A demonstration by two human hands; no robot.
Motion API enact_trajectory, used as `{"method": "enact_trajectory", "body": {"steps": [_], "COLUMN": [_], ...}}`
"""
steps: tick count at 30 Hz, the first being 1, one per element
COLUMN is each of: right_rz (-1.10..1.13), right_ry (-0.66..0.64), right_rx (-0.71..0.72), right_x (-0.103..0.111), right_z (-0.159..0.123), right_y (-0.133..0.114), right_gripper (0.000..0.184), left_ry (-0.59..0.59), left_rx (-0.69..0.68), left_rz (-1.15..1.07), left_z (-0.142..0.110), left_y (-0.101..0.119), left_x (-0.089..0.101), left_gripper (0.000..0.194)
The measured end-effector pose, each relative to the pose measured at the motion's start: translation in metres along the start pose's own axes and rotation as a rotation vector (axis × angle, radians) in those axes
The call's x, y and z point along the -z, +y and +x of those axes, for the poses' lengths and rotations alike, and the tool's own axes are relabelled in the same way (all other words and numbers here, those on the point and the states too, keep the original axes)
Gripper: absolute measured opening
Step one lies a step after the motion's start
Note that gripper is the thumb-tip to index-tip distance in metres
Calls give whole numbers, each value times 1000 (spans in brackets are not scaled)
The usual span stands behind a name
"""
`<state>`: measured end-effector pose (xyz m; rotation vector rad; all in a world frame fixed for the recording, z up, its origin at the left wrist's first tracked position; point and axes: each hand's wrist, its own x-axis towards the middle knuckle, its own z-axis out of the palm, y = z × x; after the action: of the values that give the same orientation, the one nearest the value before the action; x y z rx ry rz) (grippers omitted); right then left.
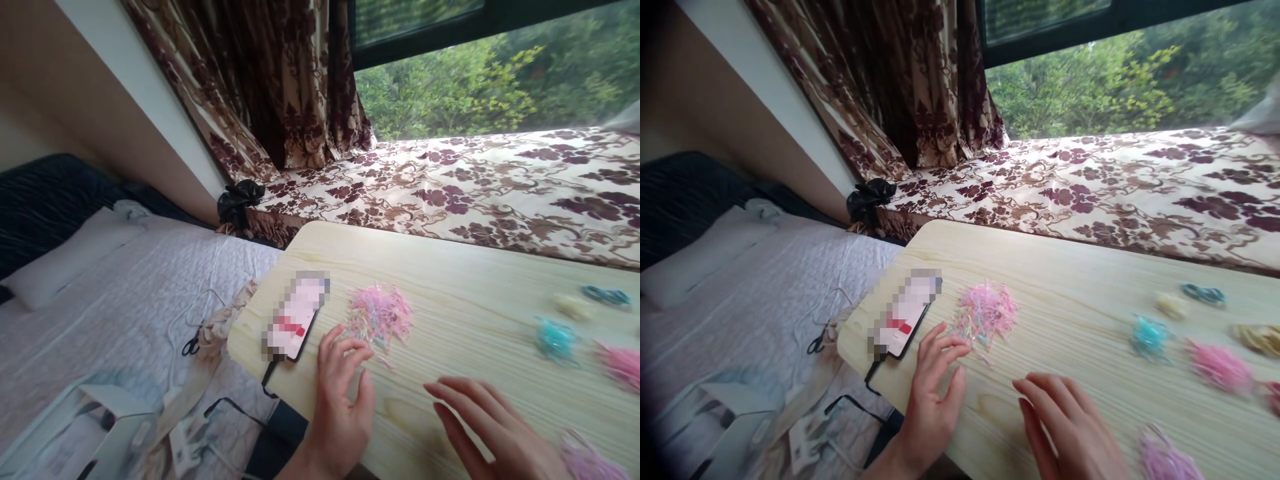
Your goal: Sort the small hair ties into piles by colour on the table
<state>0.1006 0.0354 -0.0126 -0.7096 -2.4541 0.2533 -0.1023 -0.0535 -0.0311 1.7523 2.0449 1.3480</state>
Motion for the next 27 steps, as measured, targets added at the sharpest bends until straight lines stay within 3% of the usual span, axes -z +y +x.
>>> {"method": "enact_trajectory", "body": {"steps": [4, 8, 14, 20, 27], "right_rz": [14, -20, -58, -47, -14], "right_ry": [46, 50, -45, 14, -5], "right_rx": [-14, -23, -55, -59, -130], "right_x": [-19, -30, -35, -37, -46], "right_z": [27, 37, 38, 40, 34], "right_y": [-12, -10, -7, -11, -10], "right_gripper": [11, 16, 13, 24, 24], "left_ry": [9, 28, 34, 18, 19], "left_rx": [9, 10, 20, 26, 26], "left_rz": [-30, -47, -67, -81, -78], "left_z": [-1, -2, -2, -1, -2], "left_y": [0, -2, -2, -2, -2], "left_x": [0, -3, -5, -2, -3], "left_gripper": [40, 41, 41, 41, 41]}}
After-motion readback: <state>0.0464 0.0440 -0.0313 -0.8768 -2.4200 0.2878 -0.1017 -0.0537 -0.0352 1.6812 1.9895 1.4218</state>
